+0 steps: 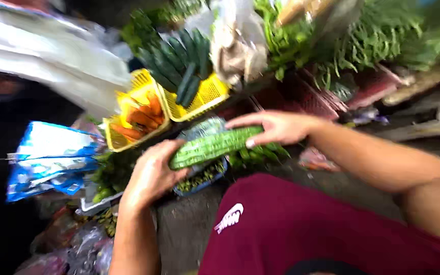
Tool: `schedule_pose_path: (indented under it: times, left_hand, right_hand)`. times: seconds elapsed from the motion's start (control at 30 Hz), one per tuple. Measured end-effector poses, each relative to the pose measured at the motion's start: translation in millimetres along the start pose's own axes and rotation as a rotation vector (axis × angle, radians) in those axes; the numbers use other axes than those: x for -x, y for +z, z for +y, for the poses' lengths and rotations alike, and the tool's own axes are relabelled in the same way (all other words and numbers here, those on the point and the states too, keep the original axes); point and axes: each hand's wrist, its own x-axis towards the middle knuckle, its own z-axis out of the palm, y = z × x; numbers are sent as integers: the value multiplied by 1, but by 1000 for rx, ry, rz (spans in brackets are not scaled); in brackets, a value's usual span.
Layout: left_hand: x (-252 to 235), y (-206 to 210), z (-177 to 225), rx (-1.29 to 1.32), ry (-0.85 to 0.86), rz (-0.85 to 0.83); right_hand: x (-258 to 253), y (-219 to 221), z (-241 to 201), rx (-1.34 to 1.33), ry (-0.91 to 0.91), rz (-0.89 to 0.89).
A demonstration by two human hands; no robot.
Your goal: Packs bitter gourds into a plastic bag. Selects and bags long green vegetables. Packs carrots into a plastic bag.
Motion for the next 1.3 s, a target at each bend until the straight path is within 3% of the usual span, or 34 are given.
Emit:
schedule_pose_path:
  times: [0.1,0.23,0.33,0.43,0.53,0.63,0.77,0.83,0.97,1.1,1.2,1.3]
  left_hand:
    - [-15,56,4,90,-127,24]
    - [25,122,-15,361,-414,19]
    - [56,173,-28,535,-645,-10]
    - [63,202,-30,515,-750,-16]
    - [40,211,-10,523,-697,-12]
    - [6,227,16,495,-502,-43]
    - [-29,263,40,443,-285,-240]
    - [-29,278,35,518,-223,-248]
    - [11,270,-16,693,-359,-147]
    - [39,249,-100,347,-589,-471]
    - [23,216,-148,294,-500,-211]
    - [-13,181,-178,430,-411,-2]
  right_hand:
    - [54,-22,28,72,82,190]
    - [117,-53,63,362,447,373]
    - [118,-56,110,364,693,375]
    - [81,-39,162,410,848,232]
    - [28,-9,197,540,942,92]
    - [-20,22,208,638,994,-31]
    - [-59,52,228,705,1036,-112]
    - [-69,54,241,673,1066,-122]
    - [-84,54,260,611,1118,-94]
    - [-93,48,256,644,1181,-189]
    - [-103,36,234,672,1157,-27]
    - [-114,35,208,596,920,171]
